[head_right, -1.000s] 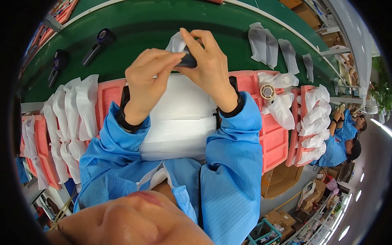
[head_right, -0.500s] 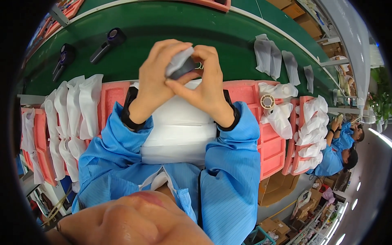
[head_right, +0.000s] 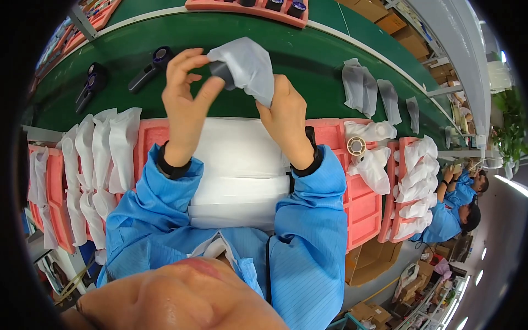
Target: The person packages hair dryers by hand, picking up each unit, wrapping it in a white foam sheet, and placing it into a pink tray.
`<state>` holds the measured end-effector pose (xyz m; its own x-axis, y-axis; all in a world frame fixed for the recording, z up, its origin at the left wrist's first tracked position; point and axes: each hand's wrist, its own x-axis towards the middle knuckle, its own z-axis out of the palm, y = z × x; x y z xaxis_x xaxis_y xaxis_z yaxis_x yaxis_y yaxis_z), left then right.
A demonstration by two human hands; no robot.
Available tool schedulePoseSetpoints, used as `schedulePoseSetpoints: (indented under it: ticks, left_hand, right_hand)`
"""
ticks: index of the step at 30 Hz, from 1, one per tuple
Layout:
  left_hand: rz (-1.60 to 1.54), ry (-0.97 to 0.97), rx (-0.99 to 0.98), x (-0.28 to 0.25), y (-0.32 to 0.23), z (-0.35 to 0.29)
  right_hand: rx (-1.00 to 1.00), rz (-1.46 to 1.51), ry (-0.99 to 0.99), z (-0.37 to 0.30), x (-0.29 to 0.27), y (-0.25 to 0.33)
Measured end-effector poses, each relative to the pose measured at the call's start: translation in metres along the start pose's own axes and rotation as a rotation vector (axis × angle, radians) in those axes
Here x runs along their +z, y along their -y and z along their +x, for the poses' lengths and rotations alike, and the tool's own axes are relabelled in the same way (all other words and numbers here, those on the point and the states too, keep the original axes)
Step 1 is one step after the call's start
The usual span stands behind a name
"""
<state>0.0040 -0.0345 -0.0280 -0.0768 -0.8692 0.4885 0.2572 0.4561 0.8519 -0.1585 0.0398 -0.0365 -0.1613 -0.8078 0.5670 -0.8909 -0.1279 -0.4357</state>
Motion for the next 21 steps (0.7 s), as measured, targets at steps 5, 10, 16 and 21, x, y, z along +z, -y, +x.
schedulePoseSetpoints:
  ticks: [5,10,16,21]
  left_hand:
    - [0.228,0.083,0.355,0.003,-0.007,-0.007]
    - [0.396,0.068,0.410,0.003,-0.008,-0.009]
    - [0.334,-0.003,0.180,-0.009,-0.004,0.002]
    - [0.122,0.008,0.077,-0.013,0.001,0.010]
  right_hand:
    - [-0.096,-0.023,0.043,-0.005,0.006,0.003]
    - [-0.032,0.057,0.024,-0.005,0.005,0.004]
    - [0.485,0.667,0.200,-0.003,-0.004,0.017]
    - [0.541,0.761,0.293,0.007,-0.016,0.011]
